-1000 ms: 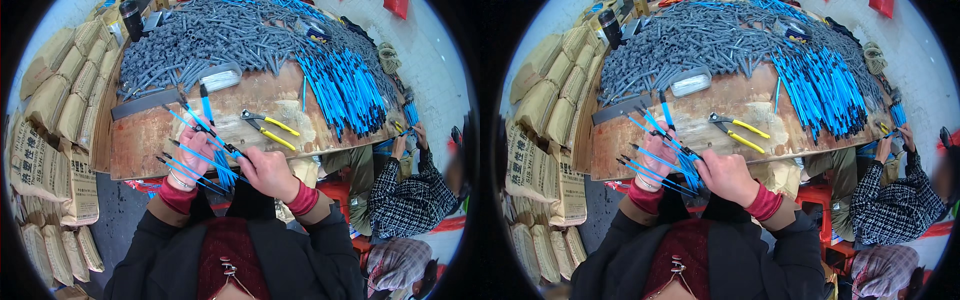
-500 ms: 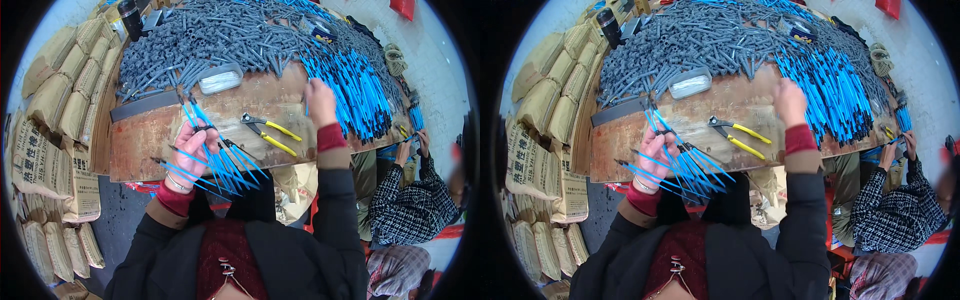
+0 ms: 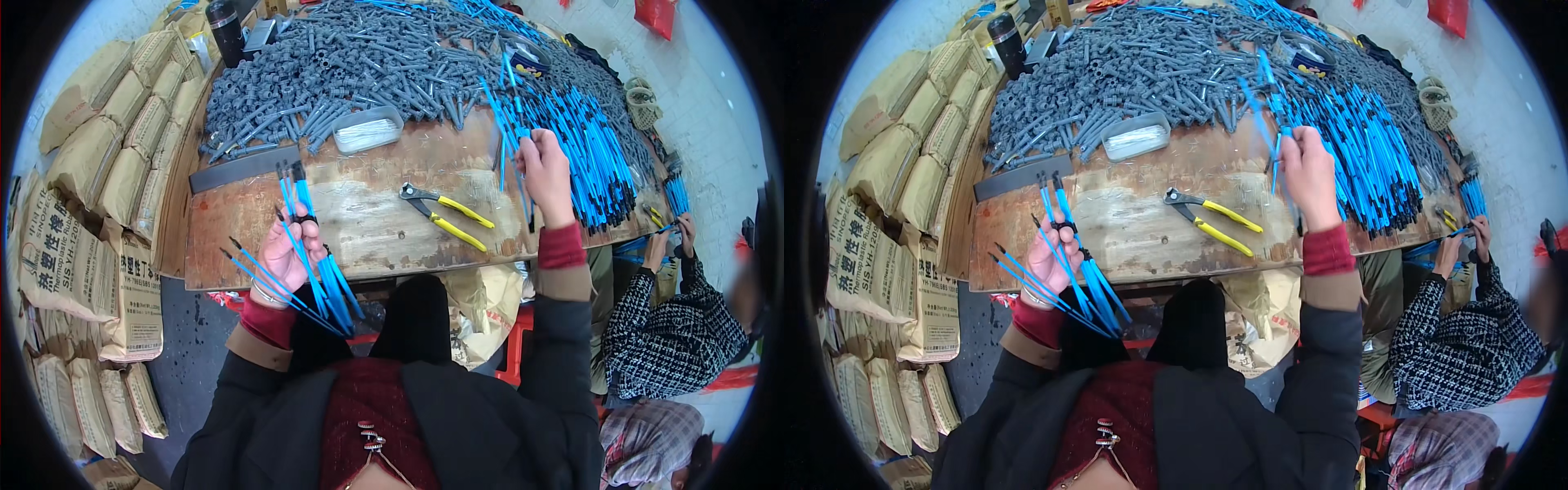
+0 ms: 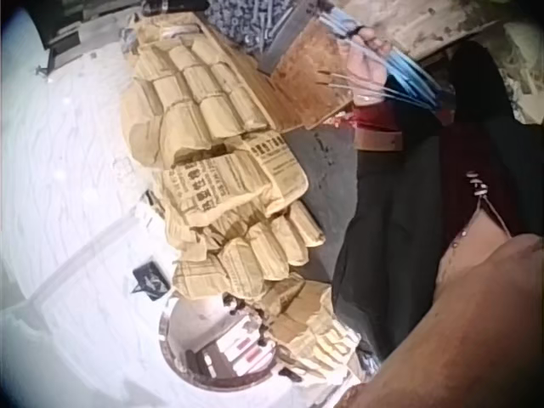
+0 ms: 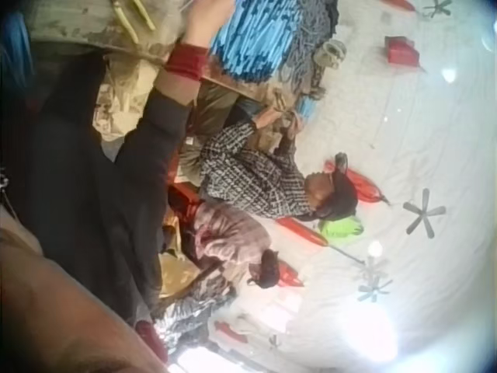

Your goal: The person bundles blue plastic parts together with rubber bands, then trims them with wire cutters.

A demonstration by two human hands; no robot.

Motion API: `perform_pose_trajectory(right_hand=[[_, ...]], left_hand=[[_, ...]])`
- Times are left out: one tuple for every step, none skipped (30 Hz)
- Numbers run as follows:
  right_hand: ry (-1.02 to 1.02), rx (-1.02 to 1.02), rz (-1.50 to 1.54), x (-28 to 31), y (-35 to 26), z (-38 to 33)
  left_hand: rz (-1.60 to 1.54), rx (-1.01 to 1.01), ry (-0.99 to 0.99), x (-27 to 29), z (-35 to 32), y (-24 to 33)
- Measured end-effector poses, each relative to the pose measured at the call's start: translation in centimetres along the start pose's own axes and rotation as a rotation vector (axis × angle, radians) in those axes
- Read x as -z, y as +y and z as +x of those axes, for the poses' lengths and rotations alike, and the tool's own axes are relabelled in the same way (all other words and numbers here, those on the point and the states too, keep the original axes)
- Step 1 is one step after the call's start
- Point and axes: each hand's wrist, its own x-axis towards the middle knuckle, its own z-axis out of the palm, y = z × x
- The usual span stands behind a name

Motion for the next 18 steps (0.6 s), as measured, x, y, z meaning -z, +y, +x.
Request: perform_pose_trajectory(right_hand=[[-0.136, -0.033, 0.315, 0.3, -2.8, -1.4], [-0.324, -0.051, 0.496, 0.4, -5.1, -2.8], [-0.507, -0.073, 0.675, 0.2, -6.9, -4.3], [-0.649, -0.065, 0.669, -0.7, -8.4, -6.1], [-0.788, -0.058, 0.652, -1.7, -9.7, -8.0], [-0.774, 0.059, 0.495, -3.2, -10.4, -9.3], [-0.756, 0.176, 0.339, -4.5, -10.5, -10.3], [-0.76, 0.182, 0.34, -5.3, -10.4, -10.9], [-0.699, 0.254, 0.265, -6.2, -10.4, -11.3], [-0.638, 0.328, 0.192, -7.1, -10.3, -11.6], [-0.577, 0.406, 0.121, -7.8, -10.3, -11.3], [-0.59, 0.428, 0.129, -8.1, -10.2, -10.7], [-0.715, 0.482, 0.179, -8.1, -9.9, -9.5], [-0.845, 0.542, 0.227, -8.3, -9.5, -8.2], [-0.633, 0.626, 0.058, -8.6, -8.0, -6.0], [-0.408, 0.698, -0.096, -8.4, -5.9, -3.5], [-0.259, 0.217, -0.052, -7.6, -4.2, -1.4], [-0.079, 0.159, -0.437, -7.0, -1.1, 1.2]], left_hand=[[-0.043, -0.04, 0.033, 0.7, 0.1, -0.2], [-0.087, -0.077, 0.064, 1.0, 0.1, -0.3], [-0.091, -0.072, 0.059, 0.4, 0.3, -0.4], [-0.064, -0.043, 0.096, -0.6, 0.4, -0.4], [-0.043, -0.012, 0.127, -1.7, 0.6, -0.6], [-0.013, 0.014, 0.167, -2.4, 0.8, -0.7], [-0.01, 0.011, 0.168, -2.5, 1.0, -1.0], [-0.061, -0.006, 0.051, -2.4, 1.2, -1.3], [-0.107, -0.031, -0.062, -2.3, 1.3, -1.4], [-0.152, -0.057, -0.175, -2.3, 1.3, -1.4], [-0.143, -0.078, -0.169, -2.8, 1.2, -1.2], [-0.03, -0.088, -0.079, -3.7, 1.0, -0.8], [0.086, -0.103, 0.015, -4.6, 0.7, -0.4], [0.2, -0.125, 0.117, -5.0, 0.3, 0.1], [0.212, -0.163, 0.136, -5.0, 0.2, 0.2], [0.196, -0.127, 0.088, -5.2, 0.1, 0.3], [0.172, -0.096, 0.037, -5.1, 0.0, 0.2], [0.176, -0.118, 0.044, -5.1, -0.2, 0.1]])
